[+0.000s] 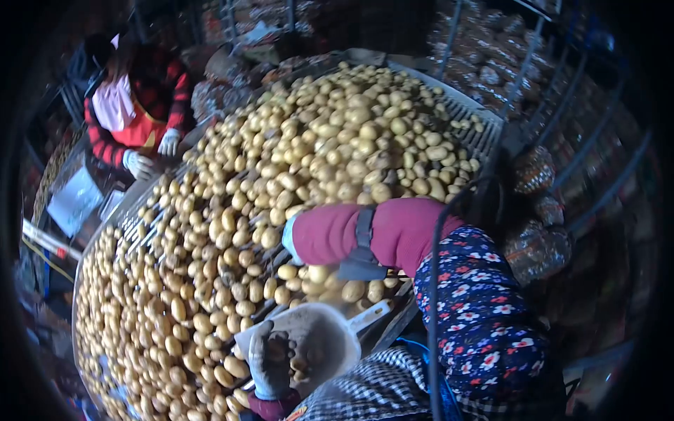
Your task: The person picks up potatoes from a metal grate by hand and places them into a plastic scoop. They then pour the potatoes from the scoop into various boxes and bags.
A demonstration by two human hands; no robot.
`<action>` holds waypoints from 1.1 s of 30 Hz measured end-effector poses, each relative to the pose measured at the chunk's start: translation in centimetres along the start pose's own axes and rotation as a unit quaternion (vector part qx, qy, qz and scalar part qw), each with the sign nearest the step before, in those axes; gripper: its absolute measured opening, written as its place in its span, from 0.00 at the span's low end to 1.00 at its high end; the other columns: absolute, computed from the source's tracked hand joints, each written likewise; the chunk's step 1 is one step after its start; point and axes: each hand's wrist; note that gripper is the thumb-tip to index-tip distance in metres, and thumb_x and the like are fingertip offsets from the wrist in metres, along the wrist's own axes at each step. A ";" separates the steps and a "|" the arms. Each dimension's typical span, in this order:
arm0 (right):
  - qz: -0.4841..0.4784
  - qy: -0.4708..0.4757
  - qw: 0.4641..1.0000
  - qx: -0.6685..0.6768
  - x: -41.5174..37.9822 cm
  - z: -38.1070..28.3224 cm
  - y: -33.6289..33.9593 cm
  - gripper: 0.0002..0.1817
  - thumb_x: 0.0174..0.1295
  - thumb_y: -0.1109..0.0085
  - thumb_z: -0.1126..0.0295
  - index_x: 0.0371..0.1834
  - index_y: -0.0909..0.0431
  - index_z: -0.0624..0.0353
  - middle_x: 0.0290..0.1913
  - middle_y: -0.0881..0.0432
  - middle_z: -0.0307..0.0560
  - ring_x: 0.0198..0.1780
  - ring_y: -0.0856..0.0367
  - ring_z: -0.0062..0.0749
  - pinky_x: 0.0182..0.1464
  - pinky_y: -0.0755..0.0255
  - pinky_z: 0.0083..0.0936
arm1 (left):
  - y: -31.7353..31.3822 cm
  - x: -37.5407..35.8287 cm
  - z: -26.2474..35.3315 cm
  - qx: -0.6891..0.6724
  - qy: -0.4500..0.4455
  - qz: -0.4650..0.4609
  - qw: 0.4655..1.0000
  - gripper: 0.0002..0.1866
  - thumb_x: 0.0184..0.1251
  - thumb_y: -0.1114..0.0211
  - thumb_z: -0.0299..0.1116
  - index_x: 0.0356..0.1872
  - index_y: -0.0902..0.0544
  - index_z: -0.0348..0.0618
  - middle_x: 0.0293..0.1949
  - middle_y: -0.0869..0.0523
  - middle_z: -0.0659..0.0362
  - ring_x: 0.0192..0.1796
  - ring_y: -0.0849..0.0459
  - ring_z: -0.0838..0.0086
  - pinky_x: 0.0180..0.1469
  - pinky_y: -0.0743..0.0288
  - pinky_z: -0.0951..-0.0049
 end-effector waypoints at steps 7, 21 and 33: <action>-0.025 -0.009 0.999 0.030 -0.7 -0.3 -1.3 0.06 0.53 0.38 0.61 0.28 0.12 0.41 0.24 0.17 0.40 0.32 0.14 0.41 0.30 0.22 0.39 | -2.6 1.3 1.7 -0.147 0.091 -0.011 0.985 0.26 0.72 0.36 0.40 0.62 0.26 0.32 0.49 0.14 0.47 0.45 0.12 0.62 0.52 0.16 0.58; -0.020 -0.248 0.964 0.092 1.0 0.1 -2.4 0.14 0.51 0.34 0.57 0.37 0.10 0.52 0.38 0.10 0.46 0.47 0.12 0.40 0.45 0.20 0.37 | -3.5 3.0 2.3 0.000 0.057 -0.037 0.998 0.30 0.76 0.47 0.50 0.68 0.27 0.37 0.42 0.16 0.54 0.36 0.17 0.73 0.31 0.23 0.79; 0.454 -0.209 0.758 0.419 -3.3 -11.5 -0.4 0.20 0.48 0.24 0.69 0.43 0.20 0.61 0.40 0.19 0.50 0.44 0.17 0.47 0.47 0.24 0.40 | -7.4 6.5 1.0 -0.184 0.122 -0.105 0.970 0.33 0.80 0.53 0.53 0.77 0.40 0.45 0.52 0.17 0.58 0.40 0.19 0.75 0.39 0.22 0.75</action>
Point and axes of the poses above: each hand's wrist, its own x-axis towards the middle knuckle, its own y-axis out of the back of the hand, z = x × y
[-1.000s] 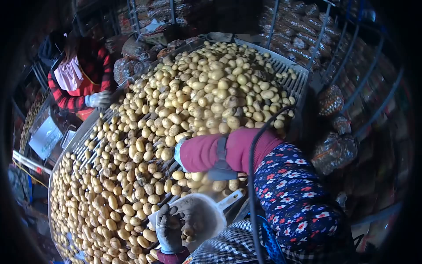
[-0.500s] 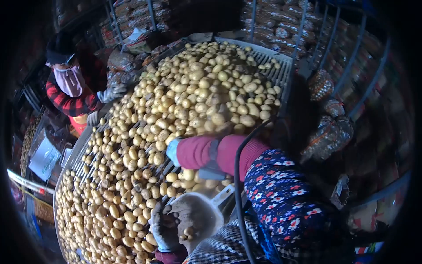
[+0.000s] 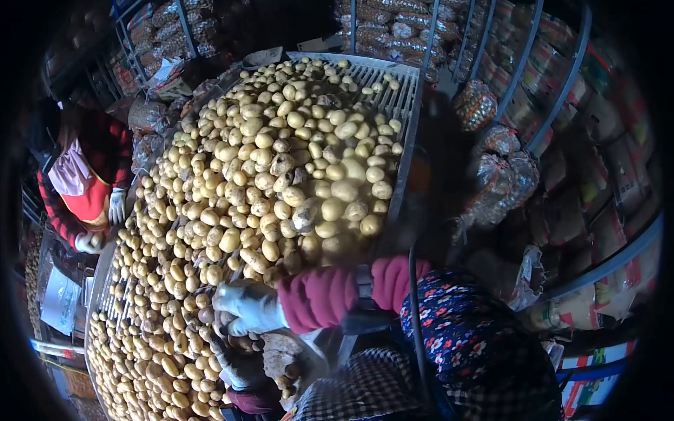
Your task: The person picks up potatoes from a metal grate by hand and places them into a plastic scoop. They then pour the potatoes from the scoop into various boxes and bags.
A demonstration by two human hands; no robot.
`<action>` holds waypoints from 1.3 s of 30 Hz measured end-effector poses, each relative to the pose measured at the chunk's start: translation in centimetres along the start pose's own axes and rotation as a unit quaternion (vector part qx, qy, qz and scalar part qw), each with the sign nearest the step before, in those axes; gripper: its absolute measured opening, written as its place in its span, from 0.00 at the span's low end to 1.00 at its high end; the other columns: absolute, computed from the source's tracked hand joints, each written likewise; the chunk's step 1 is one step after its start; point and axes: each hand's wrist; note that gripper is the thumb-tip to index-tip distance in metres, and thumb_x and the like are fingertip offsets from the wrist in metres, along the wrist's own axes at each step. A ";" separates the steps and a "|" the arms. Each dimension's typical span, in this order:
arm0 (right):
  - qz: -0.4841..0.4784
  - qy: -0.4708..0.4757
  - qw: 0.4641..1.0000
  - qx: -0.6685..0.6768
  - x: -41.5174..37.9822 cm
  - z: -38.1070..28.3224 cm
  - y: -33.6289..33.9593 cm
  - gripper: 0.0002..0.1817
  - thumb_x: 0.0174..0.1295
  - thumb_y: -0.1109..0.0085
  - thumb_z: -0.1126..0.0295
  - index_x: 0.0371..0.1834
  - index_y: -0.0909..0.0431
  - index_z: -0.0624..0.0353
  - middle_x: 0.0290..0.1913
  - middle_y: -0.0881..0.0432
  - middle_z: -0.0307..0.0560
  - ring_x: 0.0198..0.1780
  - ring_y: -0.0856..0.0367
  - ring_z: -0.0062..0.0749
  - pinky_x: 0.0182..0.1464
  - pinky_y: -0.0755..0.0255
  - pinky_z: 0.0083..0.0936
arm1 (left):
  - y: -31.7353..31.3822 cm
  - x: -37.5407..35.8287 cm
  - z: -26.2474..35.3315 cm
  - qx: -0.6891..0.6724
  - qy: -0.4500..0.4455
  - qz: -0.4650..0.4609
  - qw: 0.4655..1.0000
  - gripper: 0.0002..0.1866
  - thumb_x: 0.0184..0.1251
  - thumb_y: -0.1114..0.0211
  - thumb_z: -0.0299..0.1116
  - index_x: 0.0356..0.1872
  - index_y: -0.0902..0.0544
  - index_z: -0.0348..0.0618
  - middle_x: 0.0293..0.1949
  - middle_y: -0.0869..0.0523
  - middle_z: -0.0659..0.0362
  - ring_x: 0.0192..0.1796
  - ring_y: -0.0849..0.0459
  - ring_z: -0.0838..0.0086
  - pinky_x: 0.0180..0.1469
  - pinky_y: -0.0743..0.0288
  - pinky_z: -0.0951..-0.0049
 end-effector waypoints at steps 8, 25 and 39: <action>-0.145 -0.009 0.986 -0.087 -3.3 -2.1 3.7 0.38 0.64 0.36 0.70 0.77 0.41 0.58 0.74 0.38 0.53 0.73 0.35 0.48 0.73 0.36 0.42 | 0.2 -0.2 -1.8 0.007 0.034 -0.025 0.999 0.36 0.75 0.39 0.42 0.78 0.44 0.48 0.75 0.38 0.48 0.75 0.35 0.58 0.74 0.38 0.54; 0.029 -0.155 0.899 -0.408 3.0 15.9 18.8 0.38 0.52 0.25 0.56 0.68 0.25 0.51 0.73 0.36 0.59 0.71 0.35 0.57 0.72 0.37 0.43 | 5.6 -0.7 5.3 0.220 -0.122 0.126 0.960 0.26 0.67 0.32 0.49 0.54 0.24 0.39 0.39 0.22 0.61 0.29 0.25 0.77 0.28 0.29 0.76; -0.088 -0.267 0.824 -0.492 6.8 10.6 16.6 0.44 0.51 0.26 0.53 0.73 0.35 0.41 0.61 0.29 0.59 0.54 0.22 0.57 0.57 0.24 0.50 | 2.7 9.0 7.6 0.816 0.066 -0.130 0.560 0.22 0.52 0.27 0.38 0.51 0.13 0.49 0.42 0.12 0.51 0.45 0.12 0.58 0.48 0.18 0.63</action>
Point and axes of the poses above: each hand's wrist, its own x-axis towards the middle knuckle, its own y-axis out of the back of the hand, z = x × y
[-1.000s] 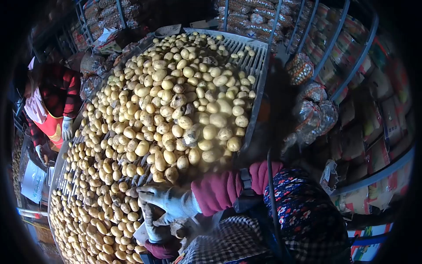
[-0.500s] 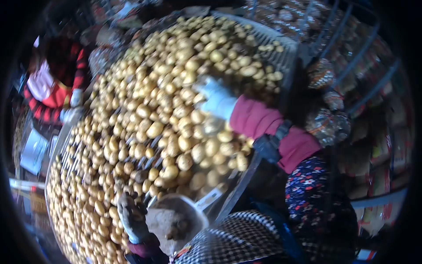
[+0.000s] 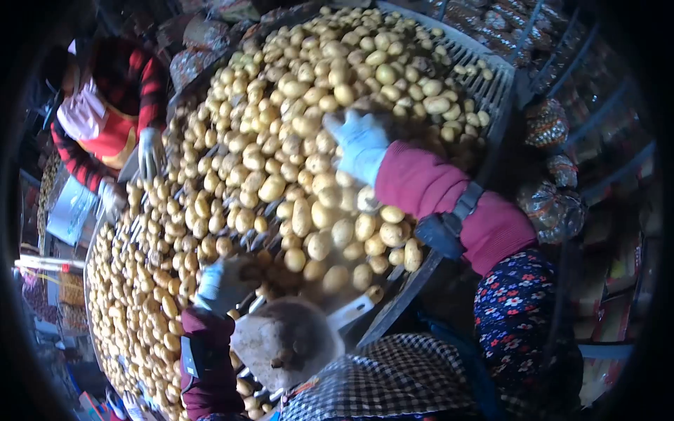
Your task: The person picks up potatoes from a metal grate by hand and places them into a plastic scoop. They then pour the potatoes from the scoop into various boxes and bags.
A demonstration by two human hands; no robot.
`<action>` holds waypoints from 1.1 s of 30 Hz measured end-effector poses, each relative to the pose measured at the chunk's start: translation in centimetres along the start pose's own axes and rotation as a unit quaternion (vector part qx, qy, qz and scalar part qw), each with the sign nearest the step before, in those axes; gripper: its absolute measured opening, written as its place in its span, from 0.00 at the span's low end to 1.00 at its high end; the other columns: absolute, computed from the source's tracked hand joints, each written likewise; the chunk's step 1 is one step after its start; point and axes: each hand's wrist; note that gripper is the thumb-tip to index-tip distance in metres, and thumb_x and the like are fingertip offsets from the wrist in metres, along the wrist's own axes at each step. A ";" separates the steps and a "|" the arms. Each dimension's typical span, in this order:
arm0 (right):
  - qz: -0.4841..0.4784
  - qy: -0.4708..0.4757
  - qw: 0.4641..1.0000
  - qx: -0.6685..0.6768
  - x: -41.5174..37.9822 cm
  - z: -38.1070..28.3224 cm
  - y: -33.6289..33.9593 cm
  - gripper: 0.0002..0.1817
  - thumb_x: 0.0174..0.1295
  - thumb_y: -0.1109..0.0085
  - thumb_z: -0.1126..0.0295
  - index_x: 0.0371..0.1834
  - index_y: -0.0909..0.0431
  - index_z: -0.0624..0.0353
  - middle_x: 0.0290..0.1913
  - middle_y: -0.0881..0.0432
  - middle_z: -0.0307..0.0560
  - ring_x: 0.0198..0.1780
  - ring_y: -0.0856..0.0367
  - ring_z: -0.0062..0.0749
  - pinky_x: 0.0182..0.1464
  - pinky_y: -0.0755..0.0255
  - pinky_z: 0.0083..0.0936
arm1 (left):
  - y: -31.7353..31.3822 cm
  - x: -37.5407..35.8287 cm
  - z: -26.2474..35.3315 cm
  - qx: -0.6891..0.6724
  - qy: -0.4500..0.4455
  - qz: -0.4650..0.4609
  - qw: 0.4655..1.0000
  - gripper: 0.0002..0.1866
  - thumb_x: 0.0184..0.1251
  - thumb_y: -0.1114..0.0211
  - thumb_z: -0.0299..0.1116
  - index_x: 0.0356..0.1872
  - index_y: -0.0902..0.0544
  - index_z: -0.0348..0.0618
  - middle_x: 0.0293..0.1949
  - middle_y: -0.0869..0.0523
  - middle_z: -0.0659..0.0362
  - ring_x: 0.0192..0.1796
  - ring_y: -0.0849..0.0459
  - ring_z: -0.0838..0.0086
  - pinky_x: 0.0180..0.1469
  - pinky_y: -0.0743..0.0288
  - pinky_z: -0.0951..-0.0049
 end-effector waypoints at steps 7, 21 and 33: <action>-0.011 0.011 0.988 0.154 3.0 -0.2 -1.4 0.30 0.54 0.35 0.68 0.63 0.29 0.44 0.56 0.27 0.57 0.52 0.20 0.58 0.51 0.22 0.48 | -0.6 2.8 -3.0 -0.095 0.016 -0.087 0.992 0.23 0.53 0.23 0.34 0.50 0.16 0.37 0.42 0.11 0.55 0.44 0.12 0.73 0.47 0.17 0.69; -0.048 0.060 0.953 0.293 0.3 -3.2 -3.9 0.41 0.50 0.32 0.70 0.72 0.32 0.46 0.57 0.22 0.59 0.57 0.20 0.54 0.58 0.23 0.43 | -5.3 -5.9 0.7 -0.631 -0.007 0.217 0.745 0.21 0.65 0.28 0.42 0.54 0.19 0.42 0.41 0.13 0.59 0.27 0.21 0.80 0.28 0.26 0.79; -0.223 0.033 0.287 0.931 -2.9 -4.6 0.5 0.26 0.76 0.49 0.57 0.74 0.33 0.51 0.62 0.19 0.45 0.56 0.18 0.32 0.47 0.21 0.21 | -8.0 -7.4 5.6 -0.744 0.007 0.330 0.581 0.24 0.73 0.40 0.48 0.60 0.20 0.40 0.55 0.14 0.52 0.35 0.17 0.75 0.29 0.27 0.74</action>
Point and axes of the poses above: each hand's wrist, its own x-axis towards the middle knuckle, its own y-axis out of the back of the hand, z = x × y
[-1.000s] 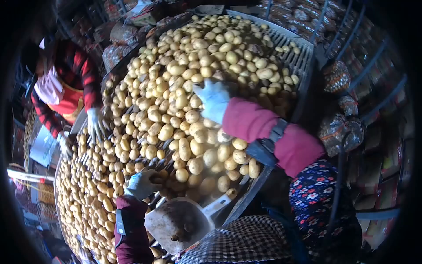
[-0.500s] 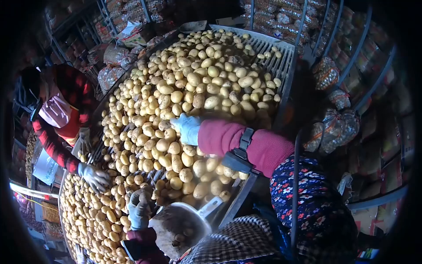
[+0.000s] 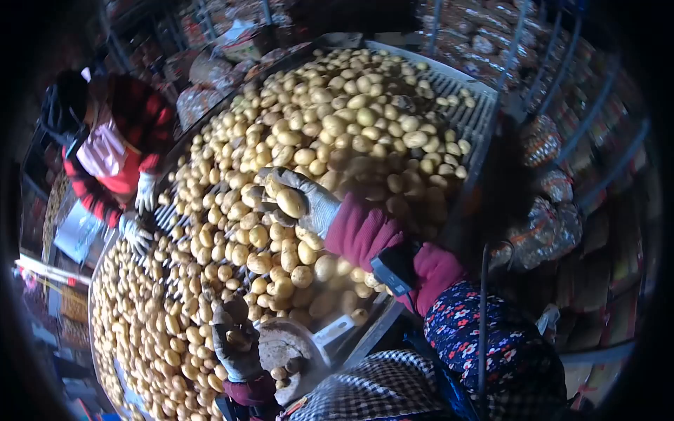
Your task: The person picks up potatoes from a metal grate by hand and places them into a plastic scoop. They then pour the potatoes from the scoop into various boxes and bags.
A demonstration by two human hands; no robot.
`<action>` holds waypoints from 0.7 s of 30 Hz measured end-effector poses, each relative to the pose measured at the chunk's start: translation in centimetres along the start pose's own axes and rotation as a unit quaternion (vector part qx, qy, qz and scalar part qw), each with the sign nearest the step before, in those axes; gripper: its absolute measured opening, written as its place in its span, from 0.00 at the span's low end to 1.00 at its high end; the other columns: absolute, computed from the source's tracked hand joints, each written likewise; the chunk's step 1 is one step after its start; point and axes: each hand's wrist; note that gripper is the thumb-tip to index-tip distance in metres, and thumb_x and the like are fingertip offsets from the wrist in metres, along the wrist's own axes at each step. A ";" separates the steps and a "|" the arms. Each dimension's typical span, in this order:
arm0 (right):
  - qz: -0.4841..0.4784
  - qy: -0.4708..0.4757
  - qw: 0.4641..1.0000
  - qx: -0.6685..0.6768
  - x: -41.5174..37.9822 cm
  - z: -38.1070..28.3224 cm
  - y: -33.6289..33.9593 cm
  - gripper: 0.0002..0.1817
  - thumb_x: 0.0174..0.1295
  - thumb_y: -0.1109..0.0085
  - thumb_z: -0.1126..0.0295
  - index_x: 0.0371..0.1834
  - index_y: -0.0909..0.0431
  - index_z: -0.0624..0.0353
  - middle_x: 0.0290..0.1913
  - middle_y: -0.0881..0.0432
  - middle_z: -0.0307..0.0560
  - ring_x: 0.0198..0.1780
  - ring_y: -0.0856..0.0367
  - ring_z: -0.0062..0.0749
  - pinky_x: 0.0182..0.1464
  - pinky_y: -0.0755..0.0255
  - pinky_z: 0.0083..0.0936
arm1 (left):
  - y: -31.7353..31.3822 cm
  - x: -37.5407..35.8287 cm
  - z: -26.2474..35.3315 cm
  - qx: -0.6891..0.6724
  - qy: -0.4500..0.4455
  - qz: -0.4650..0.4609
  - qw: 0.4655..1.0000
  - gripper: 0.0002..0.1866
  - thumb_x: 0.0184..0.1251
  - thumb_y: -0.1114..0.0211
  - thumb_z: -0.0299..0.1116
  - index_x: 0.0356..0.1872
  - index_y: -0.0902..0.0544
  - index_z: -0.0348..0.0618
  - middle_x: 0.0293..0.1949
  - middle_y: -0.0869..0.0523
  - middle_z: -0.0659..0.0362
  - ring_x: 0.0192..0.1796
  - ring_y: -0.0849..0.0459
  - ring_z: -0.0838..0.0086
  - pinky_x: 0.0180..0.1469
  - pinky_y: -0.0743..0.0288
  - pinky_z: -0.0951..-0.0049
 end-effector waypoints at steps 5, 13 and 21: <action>-0.037 -0.145 0.986 -0.073 2.3 5.7 -3.3 0.26 0.75 0.47 0.54 0.73 0.30 0.52 0.58 0.16 0.41 0.47 0.15 0.26 0.42 0.18 0.22 | -1.3 -1.2 -0.3 -0.055 -0.079 0.023 0.995 0.23 0.74 0.42 0.49 0.53 0.20 0.37 0.60 0.18 0.56 0.49 0.16 0.71 0.31 0.26 0.76; -0.146 -0.272 0.938 -0.156 -3.1 12.7 -11.1 0.24 0.74 0.46 0.58 0.69 0.29 0.57 0.52 0.16 0.43 0.43 0.14 0.25 0.44 0.17 0.20 | -3.3 -6.7 0.6 -0.202 -0.178 0.121 0.956 0.20 0.75 0.41 0.42 0.62 0.22 0.45 0.49 0.15 0.60 0.47 0.16 0.73 0.44 0.18 0.71; -0.226 -0.358 0.869 -0.258 -9.1 16.9 -14.1 0.25 0.72 0.42 0.61 0.68 0.31 0.61 0.53 0.18 0.46 0.45 0.16 0.27 0.41 0.17 0.24 | -4.0 -15.7 -2.0 -0.224 -0.299 0.272 0.887 0.28 0.76 0.43 0.51 0.65 0.26 0.40 0.46 0.14 0.55 0.38 0.14 0.74 0.37 0.19 0.76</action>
Point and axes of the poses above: each hand's wrist, its own x-axis towards the middle knuckle, its own y-axis out of the back of the hand, z = x × y
